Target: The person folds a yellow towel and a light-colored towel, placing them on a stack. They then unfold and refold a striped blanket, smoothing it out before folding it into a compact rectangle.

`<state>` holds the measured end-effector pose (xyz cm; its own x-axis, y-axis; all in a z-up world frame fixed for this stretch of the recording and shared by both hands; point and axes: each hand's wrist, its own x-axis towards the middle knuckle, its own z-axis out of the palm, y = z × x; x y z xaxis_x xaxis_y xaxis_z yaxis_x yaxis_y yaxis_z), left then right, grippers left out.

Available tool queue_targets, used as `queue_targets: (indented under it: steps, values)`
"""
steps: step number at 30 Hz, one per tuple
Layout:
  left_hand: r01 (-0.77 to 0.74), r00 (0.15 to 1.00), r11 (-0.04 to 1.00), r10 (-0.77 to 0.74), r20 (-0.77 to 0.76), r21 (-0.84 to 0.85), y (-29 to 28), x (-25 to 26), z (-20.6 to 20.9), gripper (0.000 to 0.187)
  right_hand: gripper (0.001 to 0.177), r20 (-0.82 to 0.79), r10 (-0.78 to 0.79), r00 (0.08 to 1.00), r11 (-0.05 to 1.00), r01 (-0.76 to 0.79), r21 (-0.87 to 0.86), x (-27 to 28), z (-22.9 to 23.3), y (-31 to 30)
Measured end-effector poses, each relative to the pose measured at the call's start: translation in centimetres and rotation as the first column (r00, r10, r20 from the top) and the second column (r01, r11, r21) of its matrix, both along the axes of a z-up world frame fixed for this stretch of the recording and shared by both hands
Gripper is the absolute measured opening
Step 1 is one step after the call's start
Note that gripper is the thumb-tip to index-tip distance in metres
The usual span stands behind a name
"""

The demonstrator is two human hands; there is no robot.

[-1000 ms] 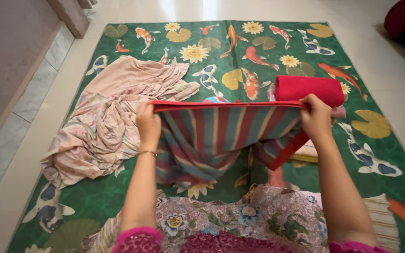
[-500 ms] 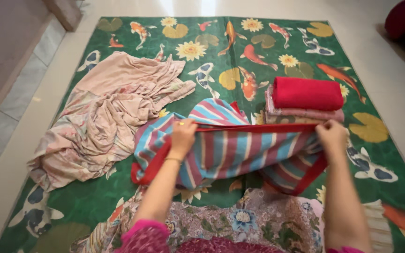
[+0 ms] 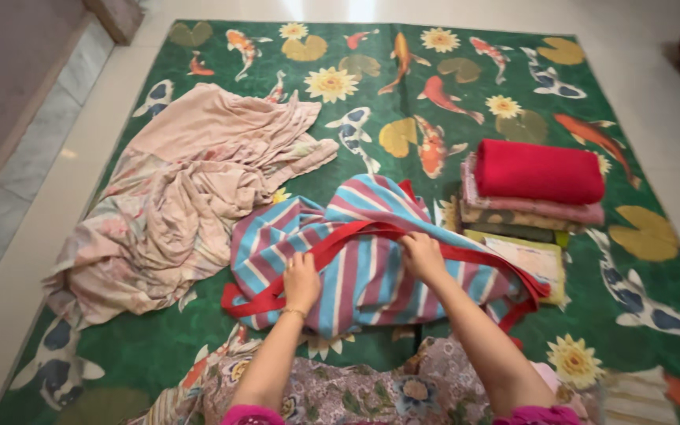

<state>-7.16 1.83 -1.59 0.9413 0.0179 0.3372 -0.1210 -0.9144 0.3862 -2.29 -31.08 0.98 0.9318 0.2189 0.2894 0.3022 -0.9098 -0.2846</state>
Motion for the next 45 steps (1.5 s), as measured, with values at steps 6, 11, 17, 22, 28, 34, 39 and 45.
queue_targets:
  steps: [6,11,17,22,28,34,39,45]
  values:
    - [0.0,0.934,0.957,-0.103,-0.341,-0.289,4.2,-0.9,-1.5,0.042,0.039,0.055,-0.086,0.995,0.995,0.089,-0.052,2.8,-0.9,3.1]
    - [0.058,0.925,0.989,-0.104,-0.366,-0.135,4.0,-1.7,-1.4,0.044,0.016,-0.129,-0.059,0.99,0.991,0.074,0.108,4.3,-1.9,1.1]
    - [0.053,0.913,0.997,-0.024,-0.406,0.06,2.6,-0.9,-3.2,0.061,0.021,-0.063,-0.046,0.997,0.926,0.066,0.371,2.6,1.5,-5.1]
    - [0.012,0.846,0.98,0.095,-0.525,0.197,1.7,-0.3,-6.0,0.044,0.021,0.083,-0.214,0.973,0.93,0.177,0.323,-1.3,6.0,-10.8]
    - [0.011,0.907,0.968,0.096,-0.411,0.25,2.9,0.0,-6.6,0.026,0.015,0.129,-0.356,0.926,0.896,0.299,0.327,-4.2,9.1,-15.0]
    - [0.029,0.984,0.994,-0.01,-0.176,0.104,6.0,2.0,-1.8,0.018,0.018,0.179,-0.289,0.941,0.938,0.24,0.251,-5.8,12.5,-15.9]
    - [-0.018,0.892,0.889,0.221,0.394,-0.457,10.8,6.2,12.3,0.012,0.013,0.279,-0.292,0.915,0.919,0.188,0.346,-7.1,18.7,-13.3]
    - [0.244,0.735,0.934,-0.354,0.578,0.262,6.7,4.0,20.6,0.012,0.017,0.443,-0.192,0.876,0.943,0.041,0.329,-6.5,20.1,-8.5]
